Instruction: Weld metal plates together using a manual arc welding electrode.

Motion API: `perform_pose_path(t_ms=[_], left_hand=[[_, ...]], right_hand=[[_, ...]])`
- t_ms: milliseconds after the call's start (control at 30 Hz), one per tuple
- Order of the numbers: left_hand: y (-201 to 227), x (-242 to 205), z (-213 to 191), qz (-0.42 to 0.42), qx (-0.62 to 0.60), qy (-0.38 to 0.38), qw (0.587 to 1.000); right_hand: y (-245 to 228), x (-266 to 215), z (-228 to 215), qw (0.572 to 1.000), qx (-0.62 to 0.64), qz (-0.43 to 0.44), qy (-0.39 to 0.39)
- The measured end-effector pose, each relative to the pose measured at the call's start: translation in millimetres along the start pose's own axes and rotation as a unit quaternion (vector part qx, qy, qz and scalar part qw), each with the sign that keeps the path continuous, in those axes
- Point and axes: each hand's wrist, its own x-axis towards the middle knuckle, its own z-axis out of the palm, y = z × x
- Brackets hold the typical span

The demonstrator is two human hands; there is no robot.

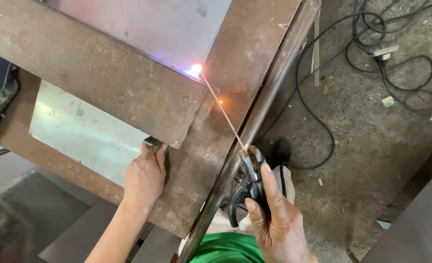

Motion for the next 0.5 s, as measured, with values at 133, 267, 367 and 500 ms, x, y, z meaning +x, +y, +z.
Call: perform_pose_path(t_ms=[133, 267, 367, 500], left_hand=[[1, 0, 0, 0.007, 0.001, 0.010, 1.000], [-2, 0, 1, 0.015, -0.003, 0.008, 1.000], [-3, 1, 3, 0.027, -0.001, 0.024, 0.999], [-2, -1, 2, 0.035, -0.008, 0.037, 0.999]], right_hand=[[-3, 1, -2, 0.996, -0.019, -0.083, 0.019], [3, -3, -2, 0.999, 0.010, -0.042, 0.013], [7, -7, -2, 0.999, -0.013, -0.010, 0.034], [5, -8, -2, 0.994, -0.032, -0.079, 0.066]])
